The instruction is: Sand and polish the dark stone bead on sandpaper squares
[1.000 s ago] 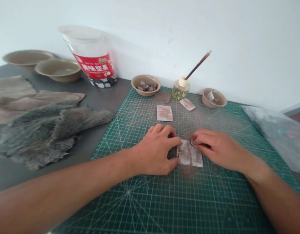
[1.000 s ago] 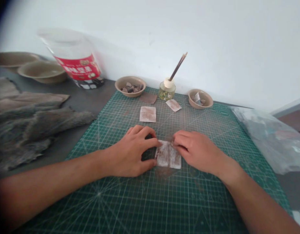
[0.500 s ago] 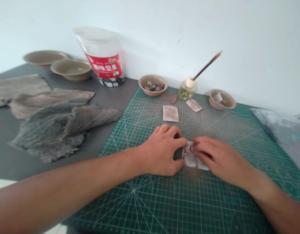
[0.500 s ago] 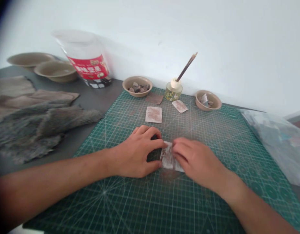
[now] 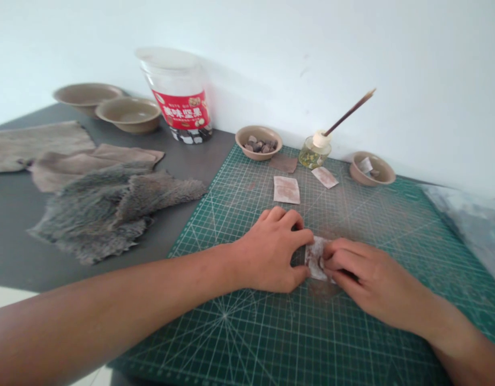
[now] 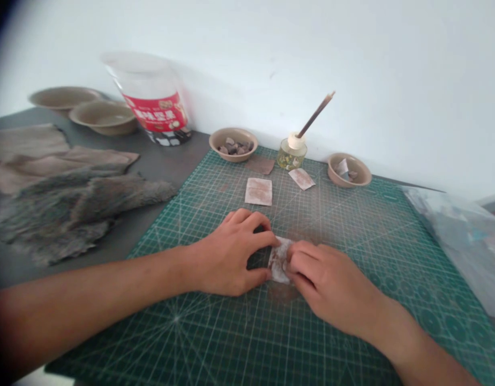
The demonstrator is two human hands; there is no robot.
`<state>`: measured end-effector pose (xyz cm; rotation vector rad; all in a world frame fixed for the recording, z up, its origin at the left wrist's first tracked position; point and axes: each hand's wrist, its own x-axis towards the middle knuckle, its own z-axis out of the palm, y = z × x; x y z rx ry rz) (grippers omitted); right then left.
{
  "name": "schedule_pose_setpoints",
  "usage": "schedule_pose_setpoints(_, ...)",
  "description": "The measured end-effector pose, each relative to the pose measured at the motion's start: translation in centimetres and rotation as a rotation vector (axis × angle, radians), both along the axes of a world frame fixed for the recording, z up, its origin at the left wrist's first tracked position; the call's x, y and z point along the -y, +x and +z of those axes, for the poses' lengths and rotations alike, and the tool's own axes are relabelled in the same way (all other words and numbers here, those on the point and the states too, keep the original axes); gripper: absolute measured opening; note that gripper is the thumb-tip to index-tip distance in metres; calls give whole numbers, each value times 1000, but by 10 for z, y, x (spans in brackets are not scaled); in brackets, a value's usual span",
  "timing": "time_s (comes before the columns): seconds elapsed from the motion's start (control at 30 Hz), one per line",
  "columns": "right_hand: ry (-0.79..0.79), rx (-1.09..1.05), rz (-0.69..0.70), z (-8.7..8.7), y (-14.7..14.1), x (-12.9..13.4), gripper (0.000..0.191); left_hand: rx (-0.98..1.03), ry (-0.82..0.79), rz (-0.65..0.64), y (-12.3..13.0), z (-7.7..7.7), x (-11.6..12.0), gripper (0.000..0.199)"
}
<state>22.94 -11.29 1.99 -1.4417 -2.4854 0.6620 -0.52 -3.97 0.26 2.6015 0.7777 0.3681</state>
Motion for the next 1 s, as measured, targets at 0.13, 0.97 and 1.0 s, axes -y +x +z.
schedule_pose_setpoints(0.13, 66, 0, 57, -3, 2, 7, 15, 11, -8, 10, 0, 0, 0, 40)
schedule_pose_setpoints(0.97, 41, -82, 58, -5, -11, 2, 15, -17, 36, -7, 0, 2, 2, 33)
schedule_pose_setpoints(1.0, 46, -81, 69, -5, -11, 2, 15, -16, 39, -6, 0, 2, 2, 33)
